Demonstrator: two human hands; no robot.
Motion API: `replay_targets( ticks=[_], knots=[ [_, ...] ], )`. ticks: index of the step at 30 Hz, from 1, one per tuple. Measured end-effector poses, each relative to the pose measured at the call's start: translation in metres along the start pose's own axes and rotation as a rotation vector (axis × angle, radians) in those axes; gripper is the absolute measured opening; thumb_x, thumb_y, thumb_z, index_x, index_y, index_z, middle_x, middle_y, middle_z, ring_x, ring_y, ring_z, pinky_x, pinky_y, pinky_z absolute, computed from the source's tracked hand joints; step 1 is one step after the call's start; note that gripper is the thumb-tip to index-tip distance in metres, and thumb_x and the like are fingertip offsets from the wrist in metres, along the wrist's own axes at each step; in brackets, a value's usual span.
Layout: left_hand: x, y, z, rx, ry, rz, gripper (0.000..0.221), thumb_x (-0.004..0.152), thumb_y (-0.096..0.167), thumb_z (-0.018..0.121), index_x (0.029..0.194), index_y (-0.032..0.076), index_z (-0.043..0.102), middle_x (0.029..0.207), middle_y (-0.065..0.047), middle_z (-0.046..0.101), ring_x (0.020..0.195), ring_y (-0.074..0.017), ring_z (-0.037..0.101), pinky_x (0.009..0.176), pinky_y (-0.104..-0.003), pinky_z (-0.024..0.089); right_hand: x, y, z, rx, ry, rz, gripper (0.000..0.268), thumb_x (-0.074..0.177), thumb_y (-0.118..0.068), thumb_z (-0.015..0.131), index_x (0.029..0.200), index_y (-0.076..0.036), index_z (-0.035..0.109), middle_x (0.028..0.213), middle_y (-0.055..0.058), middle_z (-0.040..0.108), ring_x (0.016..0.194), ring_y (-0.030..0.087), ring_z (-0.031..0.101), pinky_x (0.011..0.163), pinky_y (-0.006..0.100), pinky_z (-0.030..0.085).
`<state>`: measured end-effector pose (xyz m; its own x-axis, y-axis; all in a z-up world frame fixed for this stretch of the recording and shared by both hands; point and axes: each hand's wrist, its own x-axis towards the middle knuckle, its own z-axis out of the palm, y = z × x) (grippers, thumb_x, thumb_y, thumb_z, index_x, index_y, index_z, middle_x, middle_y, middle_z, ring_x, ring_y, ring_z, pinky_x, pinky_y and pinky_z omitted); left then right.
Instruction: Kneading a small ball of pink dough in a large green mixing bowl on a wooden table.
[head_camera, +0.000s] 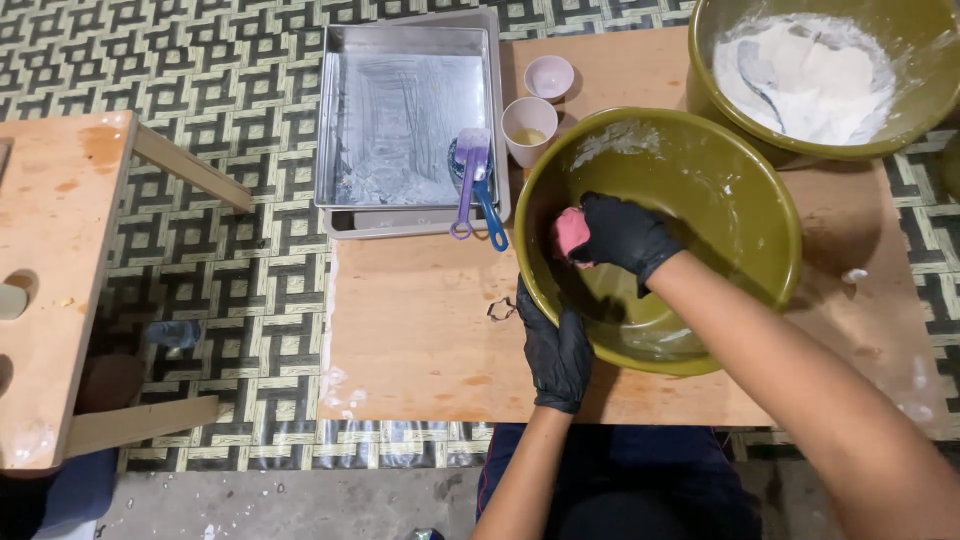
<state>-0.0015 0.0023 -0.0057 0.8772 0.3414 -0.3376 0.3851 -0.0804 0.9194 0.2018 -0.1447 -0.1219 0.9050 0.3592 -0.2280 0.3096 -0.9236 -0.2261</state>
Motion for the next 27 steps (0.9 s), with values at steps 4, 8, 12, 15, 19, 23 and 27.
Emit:
replay_targets(
  ticks=[4, 8, 12, 15, 19, 23, 27],
  knots=[
    [0.000, -0.004, -0.001, -0.003, -0.013, -0.018, 0.080, 0.084, 0.043, 0.055, 0.156, 0.034, 0.022, 0.139, -0.019, 0.058, 0.125, -0.0460, 0.055, 0.109, -0.055, 0.043, -0.050, -0.032, -0.093, 0.028, -0.085, -0.222, 0.090, 0.068, -0.050, 0.087, 0.143, -0.015, 0.052, 0.124, 0.018, 0.068, 0.118, 0.039, 0.066, 0.095, 0.048, 0.057],
    [-0.001, 0.005, -0.002, -0.038, -0.021, -0.033, 0.077, 0.084, 0.042, 0.054, 0.155, 0.036, 0.025, 0.139, -0.018, 0.059, 0.126, -0.0461, 0.055, 0.109, -0.054, 0.044, -0.043, -0.010, -0.070, -0.297, 0.073, -0.749, 0.091, 0.070, -0.044, 0.083, 0.151, -0.026, 0.044, 0.149, 0.012, 0.049, 0.144, 0.040, 0.041, 0.091, 0.052, 0.054],
    [-0.003, 0.006, -0.001, -0.078, -0.018, -0.048, 0.077, 0.084, 0.041, 0.056, 0.155, 0.034, 0.026, 0.139, -0.020, 0.059, 0.125, -0.0474, 0.055, 0.108, -0.056, 0.044, -0.039, -0.013, -0.057, -0.227, 0.100, -0.750, 0.082, 0.073, -0.040, 0.082, 0.146, -0.023, 0.049, 0.144, 0.013, 0.051, 0.138, 0.040, 0.044, 0.092, 0.049, 0.055],
    [-0.001, 0.006, 0.002, -0.090, -0.013, -0.045, 0.077, 0.085, 0.041, 0.055, 0.155, 0.036, 0.024, 0.138, -0.020, 0.059, 0.125, -0.0469, 0.055, 0.108, -0.057, 0.043, -0.042, -0.025, -0.055, -0.076, 0.125, -0.619, 0.069, 0.078, -0.038, 0.080, 0.139, -0.020, 0.055, 0.132, 0.012, 0.058, 0.128, 0.036, 0.052, 0.091, 0.045, 0.056],
    [-0.003, 0.005, 0.003, -0.109, 0.001, -0.035, 0.078, 0.084, 0.041, 0.055, 0.155, 0.035, 0.024, 0.136, -0.022, 0.060, 0.123, -0.0491, 0.055, 0.106, -0.059, 0.044, -0.048, -0.042, -0.058, 0.069, 0.168, -0.482, 0.055, 0.084, -0.036, 0.078, 0.133, -0.017, 0.060, 0.120, 0.012, 0.064, 0.117, 0.033, 0.060, 0.090, 0.041, 0.057],
    [-0.003, 0.005, 0.003, -0.081, 0.019, -0.018, 0.077, 0.085, 0.042, 0.055, 0.155, 0.033, 0.025, 0.136, -0.023, 0.060, 0.123, -0.0494, 0.056, 0.106, -0.059, 0.044, -0.048, -0.044, -0.039, 0.185, 0.279, -0.353, 0.044, 0.094, -0.036, 0.072, 0.129, -0.011, 0.063, 0.110, 0.013, 0.069, 0.108, 0.032, 0.067, 0.092, 0.039, 0.057],
    [-0.002, -0.001, 0.003, -0.081, 0.018, 0.037, 0.078, 0.086, 0.042, 0.055, 0.156, 0.030, 0.024, 0.138, -0.023, 0.058, 0.124, -0.0500, 0.054, 0.106, -0.060, 0.044, -0.052, -0.051, -0.042, 0.192, 0.260, -0.256, 0.056, 0.087, -0.043, 0.076, 0.131, -0.011, 0.062, 0.116, 0.013, 0.069, 0.114, 0.032, 0.065, 0.097, 0.041, 0.055]
  ],
)
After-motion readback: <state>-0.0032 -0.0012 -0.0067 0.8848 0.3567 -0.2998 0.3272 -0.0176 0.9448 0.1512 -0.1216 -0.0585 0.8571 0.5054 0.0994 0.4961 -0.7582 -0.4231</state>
